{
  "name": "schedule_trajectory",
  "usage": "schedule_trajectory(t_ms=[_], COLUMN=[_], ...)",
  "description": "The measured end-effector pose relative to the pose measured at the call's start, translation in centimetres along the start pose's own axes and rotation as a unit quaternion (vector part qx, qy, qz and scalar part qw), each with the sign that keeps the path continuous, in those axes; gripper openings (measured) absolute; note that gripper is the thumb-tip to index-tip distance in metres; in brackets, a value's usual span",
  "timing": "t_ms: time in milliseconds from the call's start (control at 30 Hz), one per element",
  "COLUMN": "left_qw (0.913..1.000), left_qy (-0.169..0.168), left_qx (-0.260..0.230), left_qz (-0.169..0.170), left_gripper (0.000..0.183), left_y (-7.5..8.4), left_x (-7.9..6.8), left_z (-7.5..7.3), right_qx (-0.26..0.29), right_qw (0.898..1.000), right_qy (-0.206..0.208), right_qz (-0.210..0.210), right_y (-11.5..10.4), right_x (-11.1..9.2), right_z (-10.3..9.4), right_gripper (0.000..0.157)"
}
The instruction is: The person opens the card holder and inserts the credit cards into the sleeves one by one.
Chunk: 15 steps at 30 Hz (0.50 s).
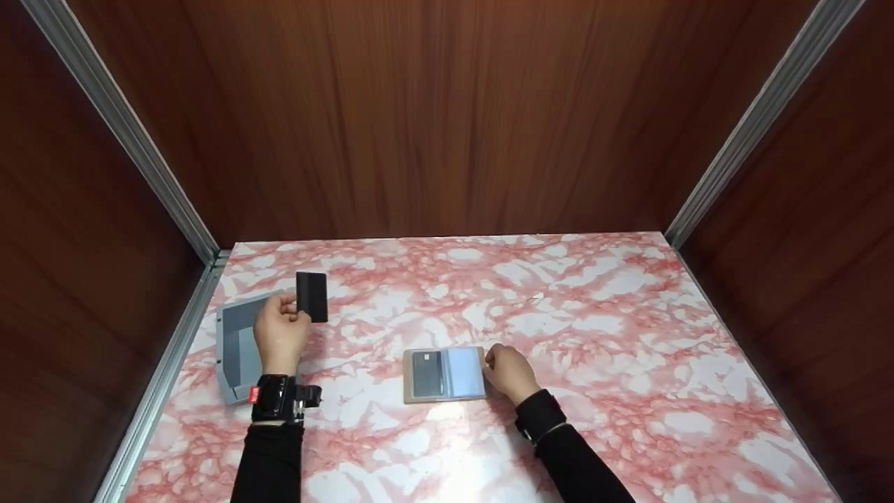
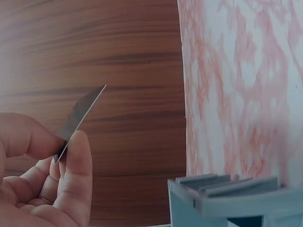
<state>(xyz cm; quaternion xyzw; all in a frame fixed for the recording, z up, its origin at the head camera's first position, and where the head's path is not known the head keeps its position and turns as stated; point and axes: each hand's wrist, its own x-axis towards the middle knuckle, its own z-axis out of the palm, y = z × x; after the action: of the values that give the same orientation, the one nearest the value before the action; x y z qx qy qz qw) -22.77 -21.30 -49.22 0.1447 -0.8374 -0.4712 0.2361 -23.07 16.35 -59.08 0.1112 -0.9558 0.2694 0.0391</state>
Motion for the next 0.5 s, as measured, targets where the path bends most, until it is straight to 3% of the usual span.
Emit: schedule_trajectory(t_ms=[500], left_qw=[0.999], left_qy=[-0.038], left_qx=[-0.022], left_qz=[0.008], left_gripper=[0.034], left_y=[-0.1], left_x=[-3.6], left_z=[4.2], right_qx=[0.001], right_qw=[1.0], right_qy=[-0.002], right_qz=[0.007], right_y=[0.1], right_x=[0.1], right_z=[0.1], right_gripper=[0.012])
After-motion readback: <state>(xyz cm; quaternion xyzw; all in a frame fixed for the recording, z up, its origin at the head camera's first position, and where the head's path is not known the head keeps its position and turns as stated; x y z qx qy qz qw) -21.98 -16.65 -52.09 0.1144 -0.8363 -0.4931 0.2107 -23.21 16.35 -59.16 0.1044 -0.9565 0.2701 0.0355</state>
